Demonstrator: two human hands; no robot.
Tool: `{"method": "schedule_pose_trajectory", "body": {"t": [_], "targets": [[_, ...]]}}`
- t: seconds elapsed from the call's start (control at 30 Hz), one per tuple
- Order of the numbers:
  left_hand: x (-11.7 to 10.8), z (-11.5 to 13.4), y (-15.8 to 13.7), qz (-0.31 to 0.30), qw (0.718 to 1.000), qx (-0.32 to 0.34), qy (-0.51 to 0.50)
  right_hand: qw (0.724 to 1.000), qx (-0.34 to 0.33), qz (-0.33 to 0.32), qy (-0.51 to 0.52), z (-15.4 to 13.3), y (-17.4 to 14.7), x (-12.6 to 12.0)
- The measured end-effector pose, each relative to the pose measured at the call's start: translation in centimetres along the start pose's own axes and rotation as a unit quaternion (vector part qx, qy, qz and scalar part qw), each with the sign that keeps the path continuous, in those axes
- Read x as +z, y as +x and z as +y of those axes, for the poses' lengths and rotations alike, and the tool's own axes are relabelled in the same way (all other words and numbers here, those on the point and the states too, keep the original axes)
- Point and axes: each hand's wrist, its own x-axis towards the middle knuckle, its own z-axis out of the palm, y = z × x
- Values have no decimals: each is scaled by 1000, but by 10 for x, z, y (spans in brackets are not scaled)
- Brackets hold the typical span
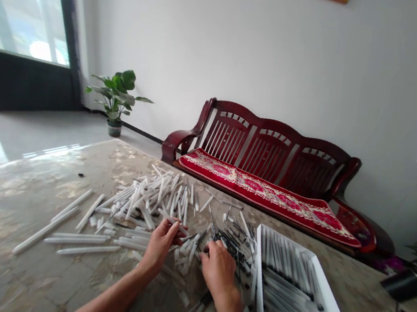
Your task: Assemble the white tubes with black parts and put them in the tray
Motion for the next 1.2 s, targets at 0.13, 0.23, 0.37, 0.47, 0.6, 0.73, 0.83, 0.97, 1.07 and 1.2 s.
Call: {"method": "schedule_pose_trajectory", "body": {"t": [0.13,0.23,0.37,0.47,0.6,0.73,0.83,0.97,1.07,1.2], "targets": [[1,-1,-1,-6,1000,-8,-3,999,-16,-11,-40,-6,1,0],[1,-2,0,-3,1000,-23,-8,999,-8,-25,-38,-6,3,1],[0,-3,2,9,998,-53,-28,1000,11,-10,-11,-5,3,1],[-1,-4,3,17,996,-68,-50,999,14,24,16,-5,1,-3],[-1,-6,3,23,994,-78,-70,995,-18,61,74,-8,-4,-6],[-1,-6,4,40,991,-96,-87,987,-45,100,115,-11,-8,-5],[-1,-6,4,42,989,-103,-97,982,-55,110,142,-12,-9,-3],[-2,-5,4,33,989,-100,-99,978,-60,121,161,-10,-8,-1],[-2,-5,3,29,990,-98,-96,975,-57,132,169,-9,-8,-1],[-1,-5,1,11,991,-98,-87,976,-61,134,162,-9,-8,-1]]}}
